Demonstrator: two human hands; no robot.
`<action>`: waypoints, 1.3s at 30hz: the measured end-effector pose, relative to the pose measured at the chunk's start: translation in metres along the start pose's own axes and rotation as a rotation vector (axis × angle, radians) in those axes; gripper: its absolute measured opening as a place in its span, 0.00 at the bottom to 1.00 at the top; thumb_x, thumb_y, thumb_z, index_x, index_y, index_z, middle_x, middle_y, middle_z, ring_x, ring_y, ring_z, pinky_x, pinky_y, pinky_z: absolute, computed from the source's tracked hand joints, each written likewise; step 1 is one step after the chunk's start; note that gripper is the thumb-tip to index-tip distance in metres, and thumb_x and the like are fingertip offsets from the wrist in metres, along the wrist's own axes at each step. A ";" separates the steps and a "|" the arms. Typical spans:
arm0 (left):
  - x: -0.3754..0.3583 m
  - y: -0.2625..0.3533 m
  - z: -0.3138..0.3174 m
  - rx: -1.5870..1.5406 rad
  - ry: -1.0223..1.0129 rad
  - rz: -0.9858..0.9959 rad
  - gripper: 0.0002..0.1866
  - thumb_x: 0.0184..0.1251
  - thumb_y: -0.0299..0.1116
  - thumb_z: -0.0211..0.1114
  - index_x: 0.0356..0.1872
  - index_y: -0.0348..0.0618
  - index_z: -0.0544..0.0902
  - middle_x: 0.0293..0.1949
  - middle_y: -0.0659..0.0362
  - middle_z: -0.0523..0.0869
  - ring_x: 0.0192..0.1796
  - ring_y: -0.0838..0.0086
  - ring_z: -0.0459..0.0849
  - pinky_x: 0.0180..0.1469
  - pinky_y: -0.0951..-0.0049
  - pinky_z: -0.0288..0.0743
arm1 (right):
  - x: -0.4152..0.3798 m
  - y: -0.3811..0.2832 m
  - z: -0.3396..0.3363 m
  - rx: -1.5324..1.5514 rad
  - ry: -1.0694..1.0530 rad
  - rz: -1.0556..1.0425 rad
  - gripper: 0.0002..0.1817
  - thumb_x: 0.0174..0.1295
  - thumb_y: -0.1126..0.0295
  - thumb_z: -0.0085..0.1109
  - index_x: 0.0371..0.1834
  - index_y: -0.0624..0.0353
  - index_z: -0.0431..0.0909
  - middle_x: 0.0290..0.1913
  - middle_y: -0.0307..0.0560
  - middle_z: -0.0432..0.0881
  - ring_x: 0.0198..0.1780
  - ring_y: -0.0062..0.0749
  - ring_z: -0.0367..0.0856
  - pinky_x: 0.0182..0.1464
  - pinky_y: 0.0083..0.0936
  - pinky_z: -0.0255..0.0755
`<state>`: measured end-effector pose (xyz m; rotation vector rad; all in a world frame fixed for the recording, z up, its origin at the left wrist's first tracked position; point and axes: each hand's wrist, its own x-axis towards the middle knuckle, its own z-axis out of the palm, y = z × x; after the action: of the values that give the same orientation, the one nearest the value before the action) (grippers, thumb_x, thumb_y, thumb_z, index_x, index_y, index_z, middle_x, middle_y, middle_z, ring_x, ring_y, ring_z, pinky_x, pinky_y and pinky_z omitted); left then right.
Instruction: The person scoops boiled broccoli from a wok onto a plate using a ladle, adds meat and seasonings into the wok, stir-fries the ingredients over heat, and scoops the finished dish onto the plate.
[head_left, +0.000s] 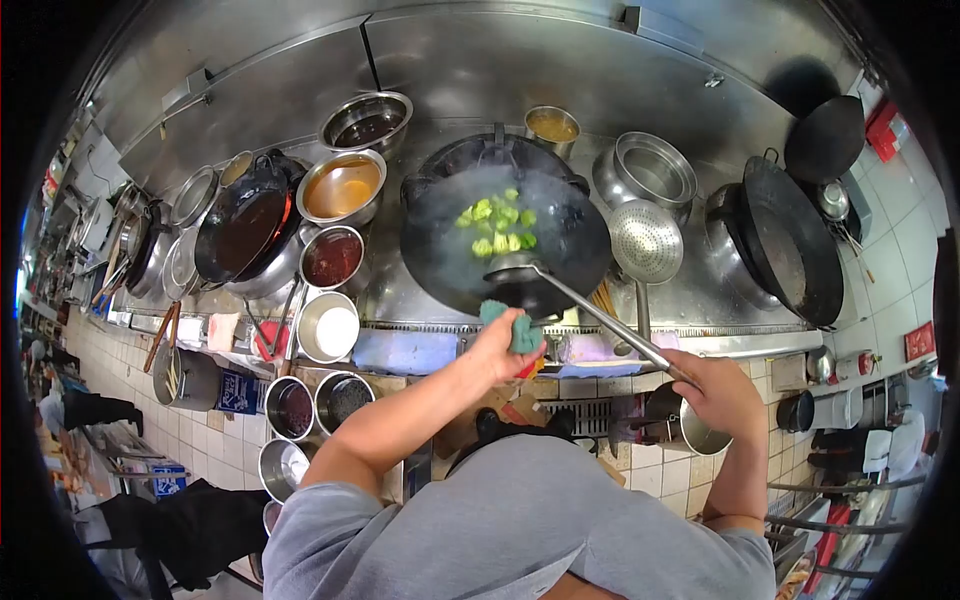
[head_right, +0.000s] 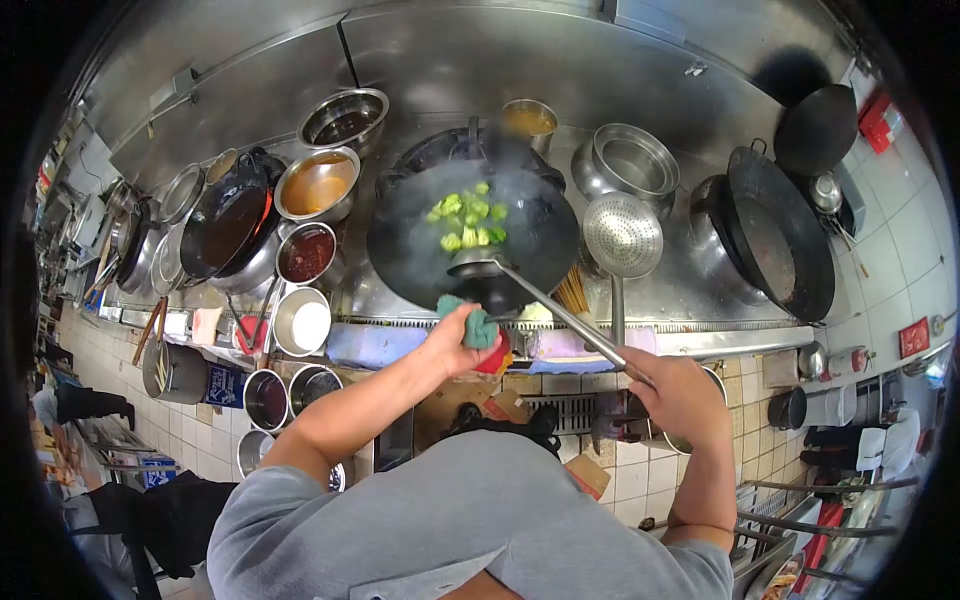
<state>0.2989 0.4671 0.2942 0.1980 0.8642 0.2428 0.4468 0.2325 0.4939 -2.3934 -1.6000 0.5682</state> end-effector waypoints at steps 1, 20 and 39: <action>-0.004 0.005 0.005 0.000 0.000 0.000 0.08 0.63 0.40 0.56 0.33 0.48 0.73 0.29 0.58 0.77 0.33 0.68 0.78 0.36 0.63 0.79 | 0.004 0.000 0.000 0.000 0.000 0.000 0.21 0.56 0.70 0.54 0.56 0.48 0.73 0.33 0.55 0.80 0.36 0.53 0.78 0.39 0.42 0.71; 0.034 0.031 0.009 -0.022 0.006 0.077 0.08 0.59 0.39 0.59 0.34 0.49 0.72 0.29 0.61 0.76 0.32 0.71 0.78 0.35 0.66 0.79 | 0.091 0.048 0.067 0.414 0.207 0.142 0.25 0.59 0.71 0.55 0.62 0.57 0.63 0.36 0.57 0.80 0.34 0.40 0.80 0.38 0.34 0.73; -0.020 -0.002 0.002 -0.157 -0.129 0.047 0.07 0.61 0.35 0.61 0.33 0.47 0.73 0.29 0.60 0.76 0.33 0.70 0.77 0.34 0.66 0.77 | 0.090 -0.013 0.068 2.481 -0.689 0.420 0.12 0.65 0.71 0.47 0.48 0.66 0.66 0.31 0.38 0.69 0.22 0.14 0.70 0.20 0.15 0.66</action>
<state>0.2877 0.4595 0.3095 0.0868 0.7101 0.3366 0.4375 0.3173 0.4187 -0.3566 0.3094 1.7850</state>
